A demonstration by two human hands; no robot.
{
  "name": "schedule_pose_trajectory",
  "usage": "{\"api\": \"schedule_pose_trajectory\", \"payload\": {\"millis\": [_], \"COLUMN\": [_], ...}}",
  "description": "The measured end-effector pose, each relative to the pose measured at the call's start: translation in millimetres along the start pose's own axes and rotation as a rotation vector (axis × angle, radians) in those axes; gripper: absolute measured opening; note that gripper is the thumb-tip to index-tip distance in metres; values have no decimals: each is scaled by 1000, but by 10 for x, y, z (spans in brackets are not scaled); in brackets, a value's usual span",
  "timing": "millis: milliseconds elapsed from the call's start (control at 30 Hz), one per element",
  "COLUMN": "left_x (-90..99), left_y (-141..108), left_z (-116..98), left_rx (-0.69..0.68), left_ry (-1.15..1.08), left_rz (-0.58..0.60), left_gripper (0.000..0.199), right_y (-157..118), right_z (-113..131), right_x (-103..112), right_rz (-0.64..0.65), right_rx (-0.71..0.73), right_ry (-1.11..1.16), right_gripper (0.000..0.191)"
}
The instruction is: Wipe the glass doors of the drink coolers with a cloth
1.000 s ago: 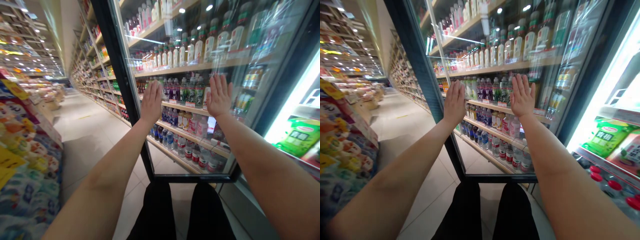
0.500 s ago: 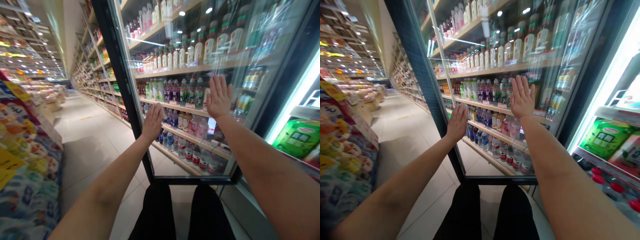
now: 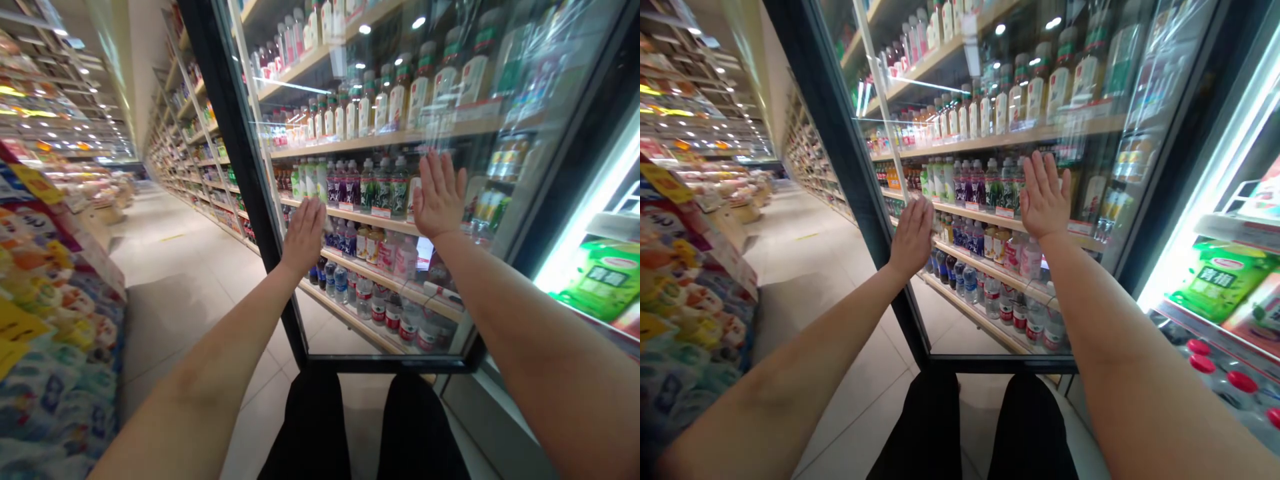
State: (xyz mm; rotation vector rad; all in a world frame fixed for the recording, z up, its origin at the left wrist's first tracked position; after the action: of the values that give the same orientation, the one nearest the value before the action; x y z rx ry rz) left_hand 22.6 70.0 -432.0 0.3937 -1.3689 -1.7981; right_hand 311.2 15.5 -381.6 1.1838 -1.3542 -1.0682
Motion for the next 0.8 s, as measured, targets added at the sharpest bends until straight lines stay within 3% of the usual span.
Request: {"api": "schedule_pose_trajectory", "payload": {"millis": [67,133,200,300,367,500,600,733,800], "left_x": [14,-18,-101,-235,-257,-182,-249,-437,-454], "left_y": [182,253,205,70,134,555,543,219,284], "left_z": [149,134,-108,-609,-714,-498,-568,-1064,-1069], "left_rx": [120,174,82,-220,-299,-128,-68,-394,-421], "left_ry": [20,20,-18,-90,-79,11,3,-105,-110], "left_rz": [-57,-89,-69,38,58,-82,-97,83,134], "left_gripper": [62,66,70,71,68,62,66,70,69], "right_y": [-10,-14,-12,-5,-4,-8,-8,0,2], "right_z": [-6,-12,-12,-13,-24,-42,-46,-37,-27], "right_x": [-9,-21,-18,-6,-10,-22,-24,-14,-9], "right_rz": [-12,-2,5,12,16,5,3,9,8], "right_rx": [12,9,3,-3,-7,6,9,-3,-6], "right_ry": [-1,2,5,11,14,21,24,27,29], "right_gripper": [62,62,62,64,65,64,64,65,65]}}
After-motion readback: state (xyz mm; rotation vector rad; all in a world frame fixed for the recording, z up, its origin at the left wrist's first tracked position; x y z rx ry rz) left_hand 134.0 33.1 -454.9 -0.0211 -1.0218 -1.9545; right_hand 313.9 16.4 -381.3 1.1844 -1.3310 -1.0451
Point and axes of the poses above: each hand's wrist, its own y-axis towards the middle knuckle, its own x-axis out of the back of the hand, z = x × y, the point moved 8 cm from there along y, towards the middle knuckle, and after that the axes turned 7 degrees about -z, right-handed, at the moved point
